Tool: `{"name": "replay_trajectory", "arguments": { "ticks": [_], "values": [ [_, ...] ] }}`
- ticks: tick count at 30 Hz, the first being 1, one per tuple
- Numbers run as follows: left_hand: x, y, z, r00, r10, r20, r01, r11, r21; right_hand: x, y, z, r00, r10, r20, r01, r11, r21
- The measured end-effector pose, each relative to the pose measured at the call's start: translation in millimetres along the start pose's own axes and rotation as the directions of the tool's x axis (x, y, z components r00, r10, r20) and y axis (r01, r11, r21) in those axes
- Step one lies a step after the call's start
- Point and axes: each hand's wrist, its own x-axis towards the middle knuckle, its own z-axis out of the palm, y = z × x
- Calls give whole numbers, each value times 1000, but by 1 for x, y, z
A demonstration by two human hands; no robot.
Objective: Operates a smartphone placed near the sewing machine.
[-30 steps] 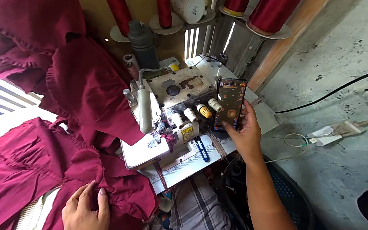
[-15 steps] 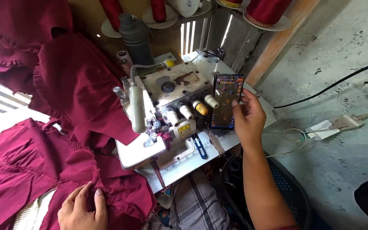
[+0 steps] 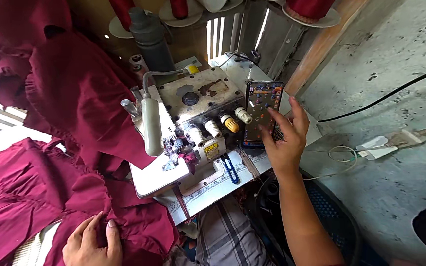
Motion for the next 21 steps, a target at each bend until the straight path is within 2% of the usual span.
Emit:
{"name": "replay_trajectory", "arguments": {
  "ticks": [3, 8, 10, 14, 21],
  "values": [
    [0, 1, 0, 1000, -4, -6, 4, 1000, 2, -2, 1, -3, 999, 13, 29, -13, 1000, 10],
    [1, 2, -1, 1000, 3, -1, -3, 1000, 5, -2, 0, -4, 999, 41, -2, -41, 996, 77],
    [1, 2, 0, 1000, -1, -3, 1, 1000, 8, -1, 0, -3, 996, 86, 5, -86, 982, 166],
    [0, 1, 1, 1000, -1, -10, 2, 1000, 7, 7, -8, 0, 963, 259, 72, -268, 906, 329],
    [-1, -1, 2, 1000, -13, -10, 13, 1000, 13, 15, -11, 3, 949, 301, 94, -315, 903, 292]
  ]
}}
